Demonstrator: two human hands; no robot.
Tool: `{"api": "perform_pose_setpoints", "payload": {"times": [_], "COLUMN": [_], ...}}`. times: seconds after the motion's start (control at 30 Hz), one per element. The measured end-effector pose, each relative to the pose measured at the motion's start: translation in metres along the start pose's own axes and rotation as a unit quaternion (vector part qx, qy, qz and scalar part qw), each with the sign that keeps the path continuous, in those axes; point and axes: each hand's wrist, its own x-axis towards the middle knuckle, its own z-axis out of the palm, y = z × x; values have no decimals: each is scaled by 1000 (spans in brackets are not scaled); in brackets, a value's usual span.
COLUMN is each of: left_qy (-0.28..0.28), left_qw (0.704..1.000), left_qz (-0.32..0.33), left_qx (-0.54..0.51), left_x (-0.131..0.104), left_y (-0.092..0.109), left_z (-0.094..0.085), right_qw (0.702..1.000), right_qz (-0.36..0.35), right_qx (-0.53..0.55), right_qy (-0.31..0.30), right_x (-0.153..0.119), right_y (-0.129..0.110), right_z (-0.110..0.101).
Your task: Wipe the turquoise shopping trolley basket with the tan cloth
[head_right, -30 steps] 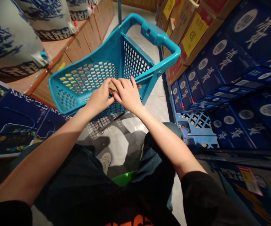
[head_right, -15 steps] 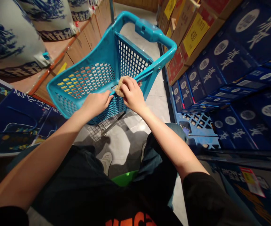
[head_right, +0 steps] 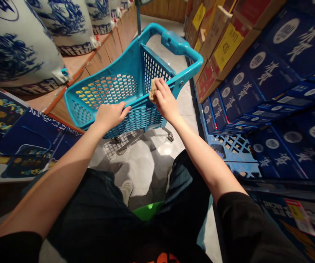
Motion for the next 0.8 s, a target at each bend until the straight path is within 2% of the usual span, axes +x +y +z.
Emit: {"api": "perform_pose_setpoints", "payload": {"times": [0.07,0.13,0.27,0.33,0.43,0.53,0.6,0.73,0.8], "left_qy": [-1,-3,0,4,5,-1,-3,-6,-4], "left_qw": [1000,1000,999,999,999,1000,1000,1000,1000], "left_qz": [-14,-23,-27,-27,-28,-22,-19,-14,-11], "left_qx": [-8,-14,-19,-21,-20,-16,-11,-14,-20], "left_x": [5,10,18,20,21,19,16,12,12], "left_y": [-3,-6,-14,-17,-19,-19,-19,-16,-13], "left_z": [-1,-1,1,3,5,4,3,3,4], "right_qw": [999,999,996,991,991,996,995,993,991], "right_qz": [-19,-21,23,51,83,62,69,88,89], "right_qx": [13,25,27,27,37,59,68,34,11], "right_qy": [-39,-40,76,118,102,23,15,67,98], "right_x": [5,11,18,17,10,6,7,8,6], "right_y": [-5,6,46,52,33,11,11,36,42], "right_z": [7,7,1,7,31,49,44,9,0]}}
